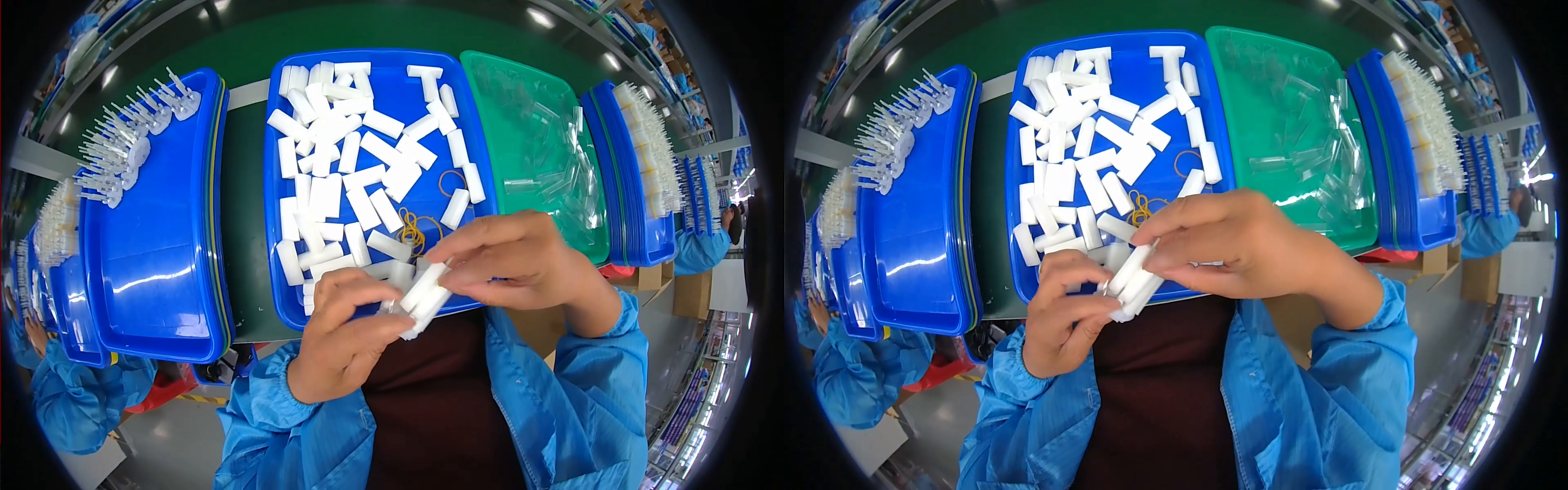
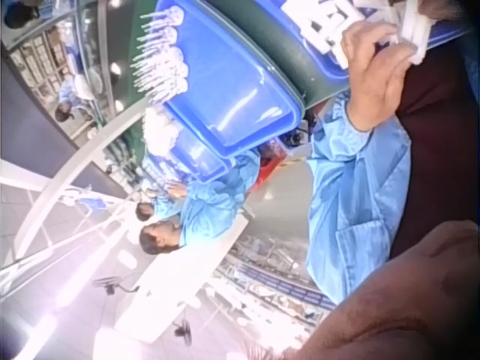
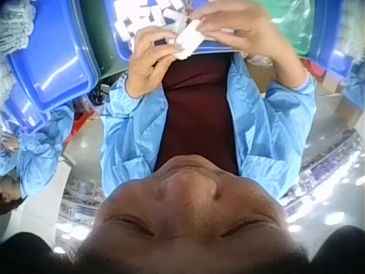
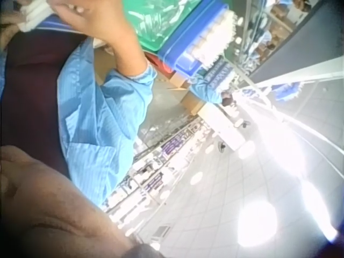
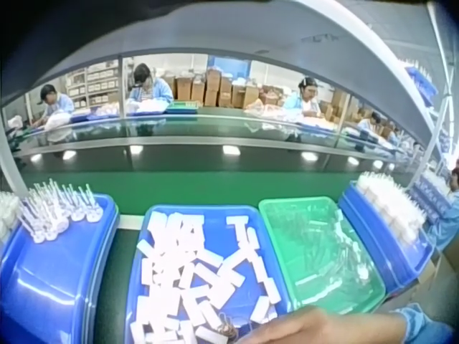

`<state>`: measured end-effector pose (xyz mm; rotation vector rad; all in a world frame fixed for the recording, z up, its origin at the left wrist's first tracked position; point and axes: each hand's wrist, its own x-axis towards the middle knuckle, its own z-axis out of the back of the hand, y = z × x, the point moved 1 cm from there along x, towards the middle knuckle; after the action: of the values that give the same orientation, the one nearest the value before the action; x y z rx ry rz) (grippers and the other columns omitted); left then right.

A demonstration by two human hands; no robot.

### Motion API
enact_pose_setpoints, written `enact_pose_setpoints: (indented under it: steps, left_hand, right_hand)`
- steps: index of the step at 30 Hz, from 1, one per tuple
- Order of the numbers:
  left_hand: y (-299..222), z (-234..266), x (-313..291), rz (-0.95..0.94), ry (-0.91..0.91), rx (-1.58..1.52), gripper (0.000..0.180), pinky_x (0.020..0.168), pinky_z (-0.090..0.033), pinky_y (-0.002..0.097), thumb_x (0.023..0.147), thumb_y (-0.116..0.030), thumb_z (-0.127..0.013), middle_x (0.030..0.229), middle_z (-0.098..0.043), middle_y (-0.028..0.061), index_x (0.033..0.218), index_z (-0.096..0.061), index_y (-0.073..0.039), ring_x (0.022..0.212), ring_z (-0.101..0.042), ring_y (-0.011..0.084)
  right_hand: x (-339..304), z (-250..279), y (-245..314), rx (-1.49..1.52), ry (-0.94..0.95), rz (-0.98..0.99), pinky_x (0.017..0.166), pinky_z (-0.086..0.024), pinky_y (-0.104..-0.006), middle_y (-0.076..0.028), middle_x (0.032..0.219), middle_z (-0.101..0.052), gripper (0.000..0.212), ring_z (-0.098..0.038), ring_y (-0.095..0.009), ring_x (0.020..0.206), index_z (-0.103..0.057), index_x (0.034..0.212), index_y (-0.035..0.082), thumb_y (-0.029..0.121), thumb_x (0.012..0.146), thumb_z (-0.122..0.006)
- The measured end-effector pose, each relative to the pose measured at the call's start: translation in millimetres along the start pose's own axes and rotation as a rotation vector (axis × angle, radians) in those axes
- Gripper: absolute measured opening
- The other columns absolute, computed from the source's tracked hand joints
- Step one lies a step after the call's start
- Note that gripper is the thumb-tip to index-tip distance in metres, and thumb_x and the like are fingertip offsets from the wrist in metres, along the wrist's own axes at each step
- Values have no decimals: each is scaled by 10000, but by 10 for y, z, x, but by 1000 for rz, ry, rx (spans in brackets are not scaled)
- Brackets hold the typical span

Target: The person assembles small white plastic components into a circular holder and secures them with a rubber band by hand.

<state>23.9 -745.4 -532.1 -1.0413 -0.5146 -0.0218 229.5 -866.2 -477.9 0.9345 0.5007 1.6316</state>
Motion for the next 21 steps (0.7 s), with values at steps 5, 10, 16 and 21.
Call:
enact_pose_setpoints:
  steps: [5,10,16,21]
  left_hand:
    - [32,-2,-12,92,-120,-133,261,866,-403,380,712,-81,-743,1088,-577,96,946,-628,-89,1012,-505,313]
    - [27,41,6,60,-24,-117,247,898,-386,408,709,-97,-750,1107,-584,93,918,-620,-89,1063,-487,336]
    - [38,41,-19,65,27,-151,236,973,-330,460,698,-103,-753,1153,-583,98,876,-598,-99,1189,-420,387]
    - [41,6,-37,73,-44,-169,221,1010,-291,489,703,-70,-732,1180,-578,104,864,-583,-101,1235,-392,407]
  right_hand:
    - [-10,0,-8,194,30,-67,667,-538,-271,-81,943,-684,109,-670,-202,798,-726,833,57,21,730,-734]
    - [-37,-75,-28,285,29,-64,683,-540,-268,-79,945,-689,139,-673,-193,813,-736,867,68,26,735,-736]
    - [9,-62,-20,292,66,-45,707,-540,-274,-92,961,-688,93,-672,-199,836,-732,835,53,32,745,-730]
    - [248,97,-119,148,-13,2,821,-503,-340,-128,1045,-658,194,-639,-263,969,-687,930,28,45,739,-718]
